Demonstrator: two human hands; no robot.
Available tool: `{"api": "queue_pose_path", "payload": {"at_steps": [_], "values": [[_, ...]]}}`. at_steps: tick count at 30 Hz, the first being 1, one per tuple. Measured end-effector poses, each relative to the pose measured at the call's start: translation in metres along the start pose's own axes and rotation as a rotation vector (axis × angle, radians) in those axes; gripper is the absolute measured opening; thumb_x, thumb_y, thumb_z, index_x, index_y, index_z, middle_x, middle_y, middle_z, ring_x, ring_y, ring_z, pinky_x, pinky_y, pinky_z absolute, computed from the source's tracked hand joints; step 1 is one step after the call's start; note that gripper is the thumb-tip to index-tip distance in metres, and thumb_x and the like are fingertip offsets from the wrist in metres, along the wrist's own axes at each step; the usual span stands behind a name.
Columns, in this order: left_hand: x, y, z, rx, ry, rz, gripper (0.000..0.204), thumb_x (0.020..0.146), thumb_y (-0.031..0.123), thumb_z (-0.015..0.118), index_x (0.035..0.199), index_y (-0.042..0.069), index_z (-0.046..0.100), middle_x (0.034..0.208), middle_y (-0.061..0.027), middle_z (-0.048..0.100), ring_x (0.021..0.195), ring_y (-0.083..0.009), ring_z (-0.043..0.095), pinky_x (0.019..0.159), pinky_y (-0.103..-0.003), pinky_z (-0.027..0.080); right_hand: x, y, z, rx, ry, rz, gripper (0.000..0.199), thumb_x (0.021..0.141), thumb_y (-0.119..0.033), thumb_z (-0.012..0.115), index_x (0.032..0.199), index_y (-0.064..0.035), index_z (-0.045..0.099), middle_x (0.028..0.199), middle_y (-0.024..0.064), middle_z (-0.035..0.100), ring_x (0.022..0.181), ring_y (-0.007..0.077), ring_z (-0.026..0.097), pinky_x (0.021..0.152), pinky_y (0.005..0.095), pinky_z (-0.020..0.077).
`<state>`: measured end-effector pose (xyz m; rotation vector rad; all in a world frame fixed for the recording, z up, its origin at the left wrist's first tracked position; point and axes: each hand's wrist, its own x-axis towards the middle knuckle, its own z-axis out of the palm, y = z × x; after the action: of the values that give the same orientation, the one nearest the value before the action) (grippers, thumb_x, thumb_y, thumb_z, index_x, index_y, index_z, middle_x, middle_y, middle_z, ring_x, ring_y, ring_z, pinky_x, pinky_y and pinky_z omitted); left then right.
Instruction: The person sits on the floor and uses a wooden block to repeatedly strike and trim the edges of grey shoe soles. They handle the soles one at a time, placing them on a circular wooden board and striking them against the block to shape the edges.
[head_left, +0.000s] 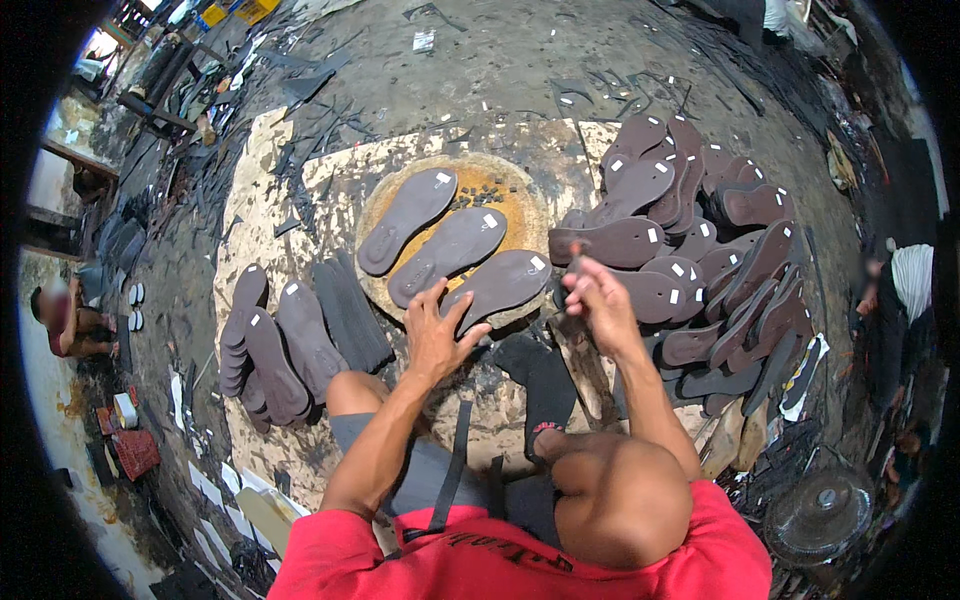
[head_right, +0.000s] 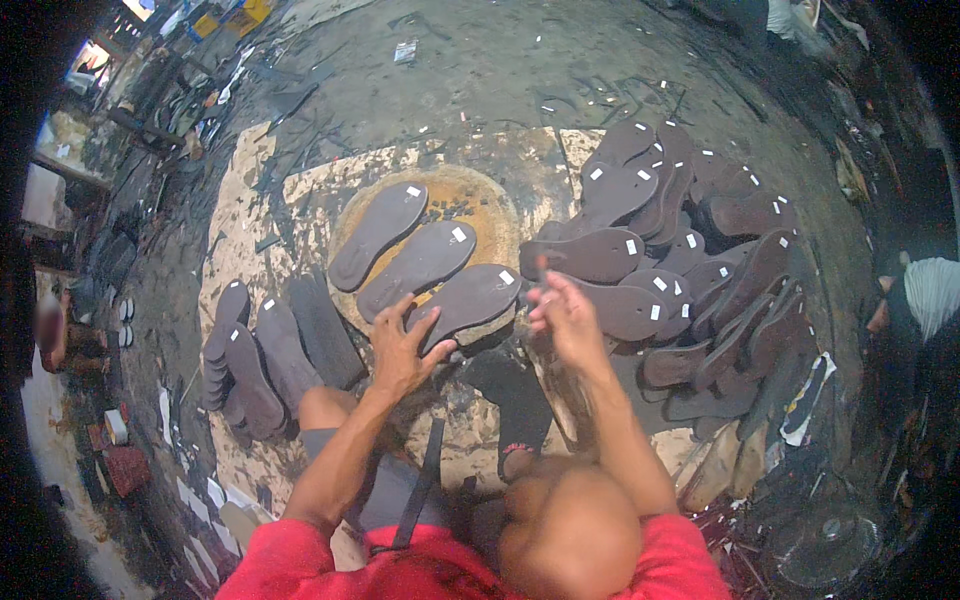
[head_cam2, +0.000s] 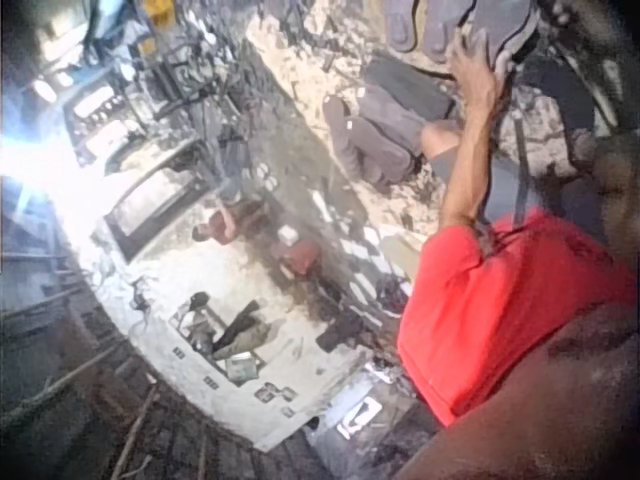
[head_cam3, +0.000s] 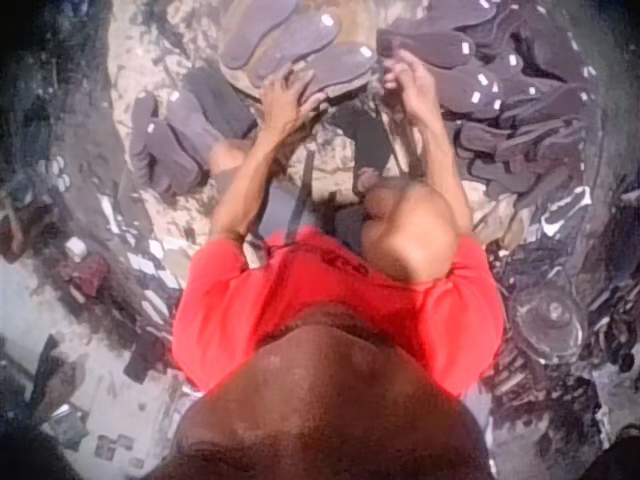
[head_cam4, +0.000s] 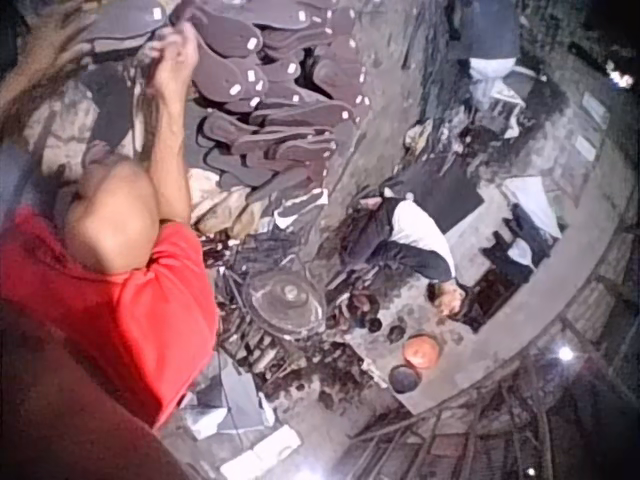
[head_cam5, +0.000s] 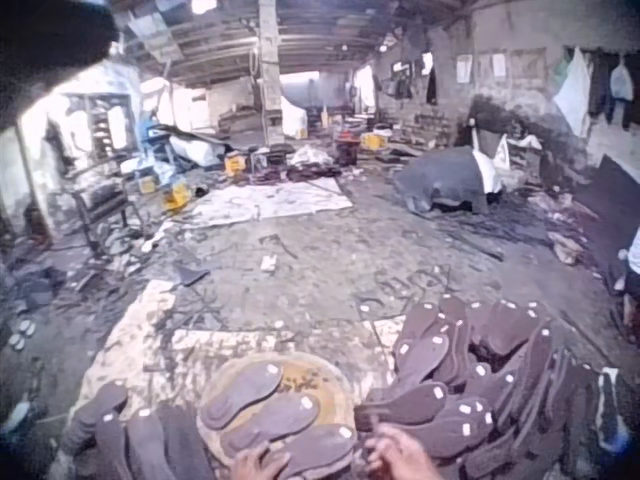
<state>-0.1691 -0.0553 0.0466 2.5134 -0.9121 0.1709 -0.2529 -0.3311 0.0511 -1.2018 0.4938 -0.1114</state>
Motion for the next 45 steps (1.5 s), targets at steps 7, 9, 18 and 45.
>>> {"api": "queue_pose_path", "payload": {"at_steps": [7, 9, 18, 45], "values": [[0.009, 0.064, 0.015, -0.978, -0.188, -0.613, 0.036, 0.105, 0.033, 0.063, 0.122, 0.002, 0.072, 0.108, -0.007, 0.072, 0.097, -0.0137, 0.064, 0.089, -0.029, 0.05, -0.03, 0.027, 0.044, -0.138, -0.38, 0.128, 0.031, 0.108, -0.014, 0.051, 0.136, -0.0002, 0.048, 0.107, 0.0112, 0.066, 0.083, 0.0141, 0.069, 0.073, 0.0285, 0.0593], [0.011, 0.069, 0.011, -1.081, -0.249, -0.766, 0.035, 0.105, 0.033, 0.063, 0.119, 0.003, 0.073, 0.101, -0.0041, 0.071, 0.092, -0.0117, 0.063, 0.086, -0.029, 0.05, -0.034, 0.029, 0.037, -0.169, -0.363, 0.144, 0.022, 0.107, -0.011, 0.052, 0.126, -0.0006, 0.049, 0.101, 0.0101, 0.066, 0.08, 0.0141, 0.069, 0.071, 0.0287, 0.0588], [0.033, 0.007, 0.019, -1.241, 0.081, -1.055, 0.037, 0.107, 0.03, 0.06, 0.13, 0.001, 0.065, 0.103, -0.0018, 0.067, 0.084, -0.0088, 0.065, 0.071, -0.023, 0.054, -0.136, 0.05, -0.069, -1.38, 0.114, 0.087, 0.057, 0.094, -0.03, 0.073, 0.137, 0.0013, 0.051, 0.124, 0.0241, 0.061, 0.114, 0.0394, 0.059, 0.101, 0.0485, 0.0479], [0.084, 0.026, 0.065, -0.797, -0.049, -0.552, 0.025, 0.102, 0.025, 0.066, 0.113, 0.003, 0.072, 0.085, -0.004, 0.072, 0.078, -0.0091, 0.067, 0.073, -0.027, 0.053, -0.04, -0.009, -0.008, 0.194, -0.074, 0.411, 0.04, 0.105, -0.041, 0.059, 0.125, -0.0085, 0.049, 0.087, 0.0077, 0.067, 0.069, 0.0156, 0.069, 0.061, 0.0317, 0.0616]]}}
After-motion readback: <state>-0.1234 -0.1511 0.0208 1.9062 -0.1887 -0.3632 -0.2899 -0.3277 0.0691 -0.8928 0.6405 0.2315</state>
